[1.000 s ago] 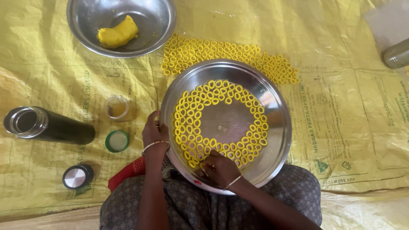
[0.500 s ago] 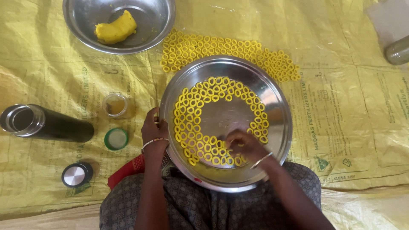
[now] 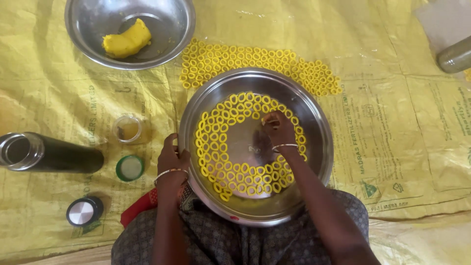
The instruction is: The person arranges small yellow dough rings in a circular pattern on a metal tray. They pick up rings from a pile and place them one by one to form concentric circles, then briefly handle a lump of dough on a wooden board.
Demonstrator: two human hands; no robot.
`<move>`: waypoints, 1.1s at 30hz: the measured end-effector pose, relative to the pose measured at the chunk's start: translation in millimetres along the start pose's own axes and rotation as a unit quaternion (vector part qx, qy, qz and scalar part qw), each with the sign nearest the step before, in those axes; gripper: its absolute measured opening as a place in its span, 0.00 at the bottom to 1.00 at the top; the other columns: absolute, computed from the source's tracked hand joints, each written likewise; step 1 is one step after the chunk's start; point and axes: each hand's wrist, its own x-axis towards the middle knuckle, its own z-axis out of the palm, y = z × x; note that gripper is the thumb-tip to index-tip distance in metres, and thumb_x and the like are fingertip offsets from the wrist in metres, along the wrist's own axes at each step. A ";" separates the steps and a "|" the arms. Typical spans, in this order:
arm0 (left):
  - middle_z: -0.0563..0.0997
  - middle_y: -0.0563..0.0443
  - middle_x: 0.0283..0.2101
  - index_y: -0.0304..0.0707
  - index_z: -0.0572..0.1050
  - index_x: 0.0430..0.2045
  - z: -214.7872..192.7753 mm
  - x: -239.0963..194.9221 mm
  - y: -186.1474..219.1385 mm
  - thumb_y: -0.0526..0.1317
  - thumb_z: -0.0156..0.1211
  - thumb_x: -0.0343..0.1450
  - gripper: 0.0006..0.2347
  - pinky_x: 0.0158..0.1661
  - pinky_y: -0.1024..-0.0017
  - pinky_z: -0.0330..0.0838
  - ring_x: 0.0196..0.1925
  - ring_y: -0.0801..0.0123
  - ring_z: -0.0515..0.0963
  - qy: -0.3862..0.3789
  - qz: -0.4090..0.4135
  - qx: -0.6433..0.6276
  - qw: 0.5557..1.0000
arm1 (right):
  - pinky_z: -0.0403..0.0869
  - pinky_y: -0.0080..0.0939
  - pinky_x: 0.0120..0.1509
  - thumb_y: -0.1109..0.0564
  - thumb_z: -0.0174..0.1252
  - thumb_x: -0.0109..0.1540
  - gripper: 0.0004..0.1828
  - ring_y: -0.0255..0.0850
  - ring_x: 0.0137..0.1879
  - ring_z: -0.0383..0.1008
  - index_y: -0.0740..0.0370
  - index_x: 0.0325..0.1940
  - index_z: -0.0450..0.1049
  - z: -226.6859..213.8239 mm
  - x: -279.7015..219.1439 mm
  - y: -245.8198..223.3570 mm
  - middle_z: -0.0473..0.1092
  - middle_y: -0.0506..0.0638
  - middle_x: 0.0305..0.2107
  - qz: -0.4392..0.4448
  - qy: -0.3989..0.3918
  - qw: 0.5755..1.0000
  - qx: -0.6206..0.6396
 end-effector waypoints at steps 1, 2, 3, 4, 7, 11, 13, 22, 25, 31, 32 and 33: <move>0.83 0.38 0.42 0.35 0.64 0.64 0.1 1.8 2.0 0.35 0.56 0.71 0.23 0.40 0.59 0.77 0.38 0.56 0.84 0.005 0.002 0.005 1.000 | 0.79 0.43 0.46 0.65 0.63 0.59 0.08 0.43 0.40 0.80 0.63 0.42 0.76 4.1 1.1 -0.9 0.76 0.53 0.38 -0.011 0.030 0.999 -0.033; 0.82 0.38 0.43 0.35 0.65 0.64 0.0 3.8 3.3 0.35 0.57 0.71 0.23 0.40 0.59 0.77 0.38 0.57 0.84 0.009 0.004 0.010 1.000 | 0.79 0.44 0.44 0.66 0.62 0.58 0.09 0.44 0.39 0.79 0.63 0.42 0.76 6.3 1.7 -2.1 0.75 0.53 0.38 -0.023 0.059 0.996 -0.066; 0.82 0.38 0.43 0.35 0.65 0.63 -0.6 5.2 3.3 0.36 0.58 0.71 0.23 0.40 0.59 0.77 0.38 0.57 0.84 0.015 0.004 0.015 1.000 | 0.79 0.44 0.43 0.66 0.62 0.57 0.10 0.45 0.39 0.79 0.62 0.43 0.76 7.9 1.7 -3.6 0.74 0.54 0.39 -0.029 0.058 0.995 -0.074; 0.83 0.38 0.43 0.34 0.66 0.63 0.4 4.3 2.3 0.36 0.58 0.71 0.23 0.40 0.60 0.77 0.38 0.57 0.84 0.024 0.022 -0.011 0.999 | 0.79 0.44 0.43 0.66 0.62 0.57 0.11 0.47 0.38 0.79 0.62 0.43 0.75 8.7 1.5 -5.1 0.73 0.54 0.40 -0.036 0.057 0.994 -0.083; 0.84 0.37 0.43 0.32 0.66 0.62 6.8 1.8 -1.1 0.34 0.57 0.72 0.22 0.39 0.61 0.78 0.37 0.58 0.85 0.045 0.054 -0.041 0.997 | 0.77 0.48 0.44 0.67 0.62 0.58 0.09 0.52 0.41 0.77 0.62 0.42 0.75 10.1 -0.1 -8.4 0.72 0.56 0.42 -0.085 0.067 0.985 -0.134; 0.84 0.36 0.42 0.33 0.66 0.62 9.9 6.5 -2.2 0.34 0.57 0.71 0.22 0.39 0.60 0.77 0.36 0.57 0.85 0.059 0.040 0.009 0.997 | 0.75 0.51 0.50 0.68 0.61 0.59 0.07 0.55 0.47 0.75 0.63 0.39 0.74 15.9 2.8 -14.2 0.71 0.55 0.39 -0.147 0.062 0.973 -0.166; 0.83 0.36 0.41 0.34 0.67 0.62 10.3 7.9 -2.6 0.34 0.57 0.71 0.22 0.38 0.60 0.78 0.35 0.57 0.85 0.060 0.037 0.014 0.997 | 0.74 0.52 0.50 0.67 0.62 0.59 0.06 0.55 0.48 0.74 0.62 0.39 0.75 18.7 3.5 -16.7 0.71 0.55 0.40 -0.160 0.077 0.968 -0.179; 0.83 0.35 0.38 0.34 0.66 0.63 10.2 7.8 -2.2 0.34 0.56 0.72 0.22 0.37 0.59 0.76 0.34 0.55 0.84 0.054 0.026 0.026 0.998 | 0.75 0.49 0.41 0.66 0.59 0.59 0.08 0.50 0.39 0.75 0.62 0.42 0.76 18.3 -4.2 -22.0 0.68 0.55 0.40 -0.105 0.081 0.984 -0.118; 0.83 0.36 0.40 0.34 0.66 0.63 10.9 7.6 -0.5 0.34 0.56 0.71 0.22 0.38 0.61 0.76 0.35 0.58 0.84 0.053 0.030 0.005 0.998 | 0.76 0.49 0.41 0.63 0.62 0.58 0.07 0.50 0.41 0.76 0.59 0.40 0.77 23.6 -6.3 -25.4 0.69 0.52 0.39 -0.111 0.084 0.977 -0.162; 0.82 0.37 0.43 0.35 0.65 0.64 9.4 5.8 2.1 0.34 0.54 0.72 0.22 0.42 0.61 0.75 0.39 0.57 0.83 0.043 0.011 0.005 0.999 | 0.76 0.52 0.43 0.60 0.63 0.60 0.05 0.52 0.41 0.76 0.56 0.40 0.77 32.3 -3.2 -37.0 0.69 0.51 0.39 -0.109 0.080 0.965 -0.225; 0.83 0.37 0.43 0.35 0.65 0.64 9.3 5.9 2.4 0.34 0.54 0.72 0.22 0.43 0.61 0.75 0.39 0.57 0.84 0.041 0.008 0.006 0.999 | 0.75 0.53 0.42 0.60 0.63 0.60 0.05 0.52 0.41 0.76 0.56 0.40 0.77 32.5 -2.7 -38.4 0.69 0.51 0.39 -0.106 0.078 0.965 -0.228; 0.83 0.37 0.44 0.35 0.65 0.65 9.2 5.8 2.4 0.34 0.54 0.72 0.22 0.43 0.61 0.75 0.39 0.57 0.84 0.039 0.006 0.007 0.999 | 0.75 0.53 0.42 0.60 0.63 0.60 0.05 0.52 0.41 0.76 0.56 0.40 0.76 32.2 -2.3 -39.5 0.69 0.52 0.39 -0.103 0.074 0.967 -0.222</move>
